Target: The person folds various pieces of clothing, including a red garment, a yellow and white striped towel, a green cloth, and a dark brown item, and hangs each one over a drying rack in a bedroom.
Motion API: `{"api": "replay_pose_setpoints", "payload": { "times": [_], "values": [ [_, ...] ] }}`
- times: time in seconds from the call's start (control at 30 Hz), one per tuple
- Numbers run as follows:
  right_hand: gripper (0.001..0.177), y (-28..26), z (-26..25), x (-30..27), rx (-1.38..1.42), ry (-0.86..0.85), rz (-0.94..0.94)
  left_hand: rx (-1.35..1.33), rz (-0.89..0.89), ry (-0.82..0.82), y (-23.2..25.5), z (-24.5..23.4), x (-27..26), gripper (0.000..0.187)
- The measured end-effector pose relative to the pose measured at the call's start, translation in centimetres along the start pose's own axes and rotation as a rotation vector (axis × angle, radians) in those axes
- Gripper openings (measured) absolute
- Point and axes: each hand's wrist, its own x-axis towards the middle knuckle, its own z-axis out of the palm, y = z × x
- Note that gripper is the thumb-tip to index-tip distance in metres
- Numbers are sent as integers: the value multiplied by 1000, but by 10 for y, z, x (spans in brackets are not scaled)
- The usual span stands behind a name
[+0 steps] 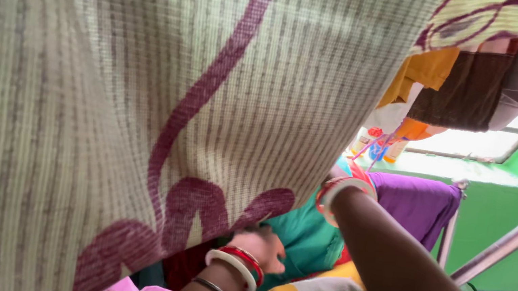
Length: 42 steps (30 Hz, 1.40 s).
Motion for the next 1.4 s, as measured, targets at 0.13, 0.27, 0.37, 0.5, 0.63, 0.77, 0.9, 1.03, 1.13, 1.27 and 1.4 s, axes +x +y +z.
{"api": "replay_pose_setpoints", "payload": {
  "times": [0.13,0.27,0.37,0.5,0.63,0.77,0.9,1.03,1.13,1.27,1.4],
  "values": [
    [65,14,-50,-42,-66,-224,-10,-362,-36,70,-18,1,13,33],
    [65,20,-53,-95,-141,-760,58,-424,-110,91,-19,-4,3,43],
    [74,24,-18,-106,-286,-1148,-311,-395,-66,-65,-11,-5,-9,66],
    [79,35,22,-100,-459,-1305,-405,-280,-59,-61,-14,-8,-9,56],
    [63,27,-15,-103,-455,-1117,-421,-354,-123,171,-8,-26,-7,37],
    [51,-18,-92,-151,-413,-683,-546,-462,-80,298,9,-36,-23,39],
    [52,-63,-152,-225,-400,-631,-514,-554,95,634,38,-43,-35,58],
    [58,-78,-184,-295,-283,-471,-504,-602,333,921,85,-50,-65,88],
    [58,-81,-208,-341,-153,-372,-484,-672,278,786,118,-66,-109,93],
    [49,-85,-225,-404,-5,-181,-499,-731,267,714,159,-80,-167,98],
    [45,-92,-239,-481,116,-47,-430,-718,428,753,192,-72,-221,103]
  ]
}}
